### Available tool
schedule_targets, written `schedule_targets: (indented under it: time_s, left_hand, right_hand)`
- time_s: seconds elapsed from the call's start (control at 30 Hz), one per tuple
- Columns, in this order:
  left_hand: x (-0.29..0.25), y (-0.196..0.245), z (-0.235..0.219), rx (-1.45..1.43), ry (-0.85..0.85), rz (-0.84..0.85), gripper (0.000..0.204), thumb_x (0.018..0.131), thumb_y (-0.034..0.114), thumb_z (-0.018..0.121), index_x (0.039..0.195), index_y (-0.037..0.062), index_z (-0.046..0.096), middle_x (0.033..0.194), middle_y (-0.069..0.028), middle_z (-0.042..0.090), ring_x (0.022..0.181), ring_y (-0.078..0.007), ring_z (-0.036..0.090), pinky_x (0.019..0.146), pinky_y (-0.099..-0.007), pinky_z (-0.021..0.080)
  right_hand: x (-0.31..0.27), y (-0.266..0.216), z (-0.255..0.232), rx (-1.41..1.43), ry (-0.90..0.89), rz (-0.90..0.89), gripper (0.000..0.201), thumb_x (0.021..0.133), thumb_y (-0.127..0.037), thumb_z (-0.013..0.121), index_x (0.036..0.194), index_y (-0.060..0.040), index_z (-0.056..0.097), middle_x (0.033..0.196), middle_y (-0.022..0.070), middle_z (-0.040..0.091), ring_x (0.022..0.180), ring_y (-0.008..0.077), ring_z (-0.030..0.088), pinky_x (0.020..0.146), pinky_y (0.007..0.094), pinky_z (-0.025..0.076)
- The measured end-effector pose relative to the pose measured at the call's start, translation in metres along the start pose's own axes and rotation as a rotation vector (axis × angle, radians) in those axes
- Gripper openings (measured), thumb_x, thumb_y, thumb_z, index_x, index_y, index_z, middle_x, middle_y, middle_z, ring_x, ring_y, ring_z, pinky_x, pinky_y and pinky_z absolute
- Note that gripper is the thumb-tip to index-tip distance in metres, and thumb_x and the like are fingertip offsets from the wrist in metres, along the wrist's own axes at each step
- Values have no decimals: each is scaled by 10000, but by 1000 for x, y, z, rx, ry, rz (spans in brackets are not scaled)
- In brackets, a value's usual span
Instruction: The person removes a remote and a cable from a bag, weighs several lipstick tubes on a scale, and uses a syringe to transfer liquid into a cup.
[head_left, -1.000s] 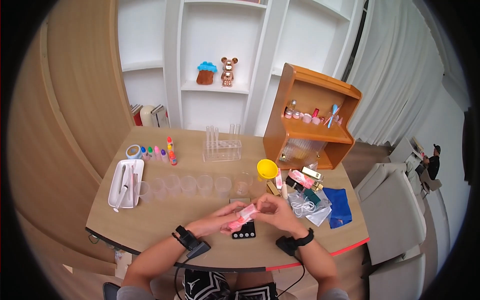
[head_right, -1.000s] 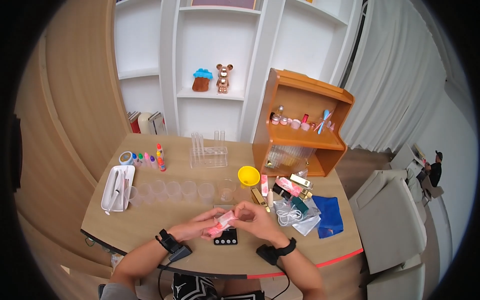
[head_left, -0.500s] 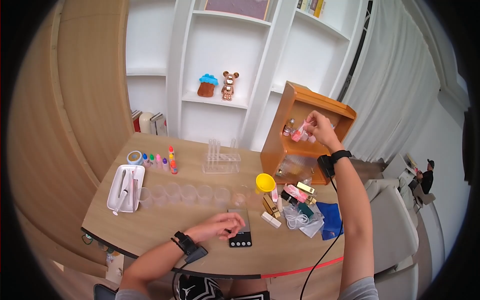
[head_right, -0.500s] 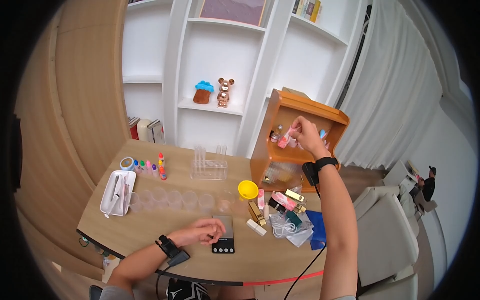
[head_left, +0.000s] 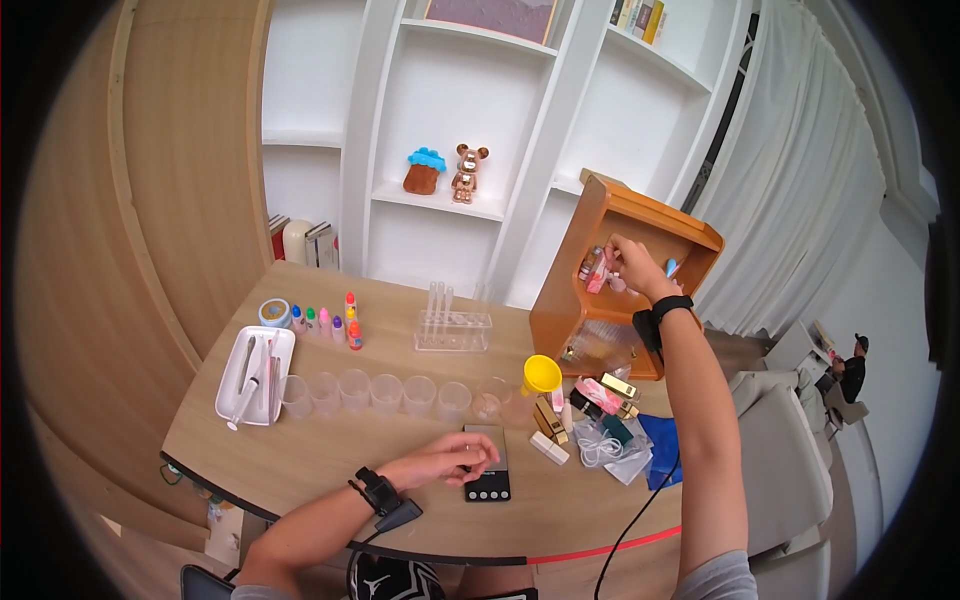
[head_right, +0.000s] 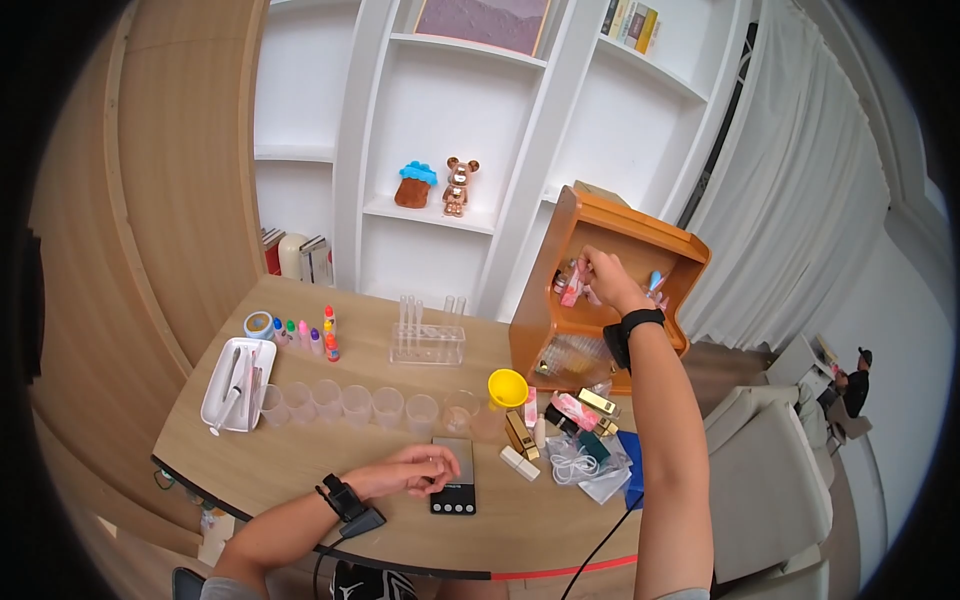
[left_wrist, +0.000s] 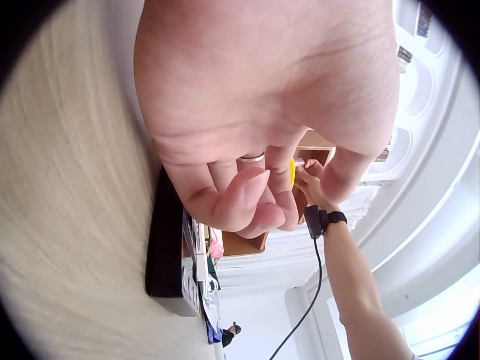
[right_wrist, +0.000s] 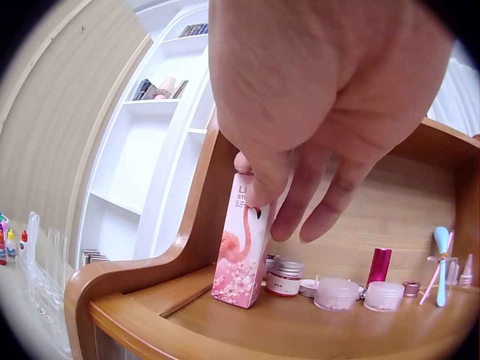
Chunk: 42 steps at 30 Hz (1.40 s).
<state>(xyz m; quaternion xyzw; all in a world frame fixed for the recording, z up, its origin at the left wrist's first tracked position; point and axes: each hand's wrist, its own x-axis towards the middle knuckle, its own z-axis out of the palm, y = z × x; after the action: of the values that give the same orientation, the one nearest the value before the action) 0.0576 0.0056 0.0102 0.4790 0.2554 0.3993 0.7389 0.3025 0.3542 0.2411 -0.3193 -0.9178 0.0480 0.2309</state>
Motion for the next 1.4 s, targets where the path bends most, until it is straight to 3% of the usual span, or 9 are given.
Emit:
schedule_targets:
  time_s: [0.3, 0.53, 0.6, 0.7, 0.8, 0.9, 1.0, 1.1, 1.4]
  left_hand:
    - [1, -1, 2, 7, 17, 2, 218, 1078, 244, 496, 1146, 55, 579, 811, 13, 464, 720, -56, 440, 526, -194, 308]
    - [0, 2, 2, 11, 24, -10, 201, 1051, 228, 522, 1143, 60, 580, 811, 20, 478, 692, -50, 431, 541, -193, 309]
    - [0, 2, 3, 10, 26, -4, 196, 1050, 223, 521, 1140, 59, 580, 803, 21, 476, 675, -48, 420, 534, -193, 301]
    - [0, 3, 3, 0, 29, 1, 188, 1046, 214, 526, 1128, 55, 581, 784, 26, 475, 644, -44, 398, 520, -194, 285]
    - [1, 1, 2, 12, 39, 8, 191, 1059, 224, 515, 1123, 58, 585, 752, 42, 430, 646, -41, 370, 520, -199, 269]
    - [2, -1, 0, -6, 38, 25, 181, 1053, 216, 519, 1112, 58, 585, 745, 44, 429, 638, -39, 365, 514, -200, 266]
    - [4, -3, -1, -2, 59, 12, 177, 1051, 211, 520, 1106, 55, 581, 743, 43, 431, 630, -38, 365, 511, -198, 265]
    - [2, 0, -1, -1, 62, 26, 172, 1050, 205, 518, 1104, 52, 576, 742, 41, 432, 625, -38, 369, 509, -196, 266]
    - [3, -3, -2, -44, 76, 35, 157, 1045, 186, 522, 1109, 48, 564, 753, 40, 432, 626, -37, 379, 499, -198, 273]
  right_hand:
    - [1, -6, -1, 6, -26, -16, 163, 814, 104, 568, 929, 1, 516, 831, 199, 656, 829, 398, 645, 729, 434, 518]
    - [-7, 6, -5, -58, -5, -29, 188, 865, 94, 598, 984, -6, 492, 1035, 198, 658, 895, 331, 692, 762, 389, 550]
    - [-20, -7, -17, 13, 205, -158, 256, 814, 93, 580, 1046, -1, 525, 1035, 195, 626, 960, 374, 651, 830, 414, 538]
    - [-54, -37, -28, 151, 341, -38, 262, 834, 94, 578, 1071, 0, 518, 1076, 168, 606, 963, 314, 654, 838, 375, 546]
    - [-102, -63, -15, -49, 429, -76, 138, 868, 48, 587, 994, -7, 593, 879, 137, 652, 786, 273, 654, 699, 350, 526]
    - [-144, -65, 32, 63, 199, 59, 89, 864, -21, 639, 947, -7, 609, 842, 165, 670, 766, 278, 682, 694, 381, 542]
    - [-174, -63, 95, 40, -7, 141, 142, 845, -99, 689, 947, -15, 639, 846, 190, 698, 812, 402, 689, 744, 476, 556]
    - [-182, -66, 127, 25, -165, 217, 225, 852, -195, 707, 981, -25, 638, 907, 210, 710, 865, 412, 695, 780, 499, 556]
    - [-176, -64, 163, -144, -148, 416, 382, 839, -301, 713, 1053, -6, 600, 964, 270, 710, 949, 440, 686, 810, 520, 544]
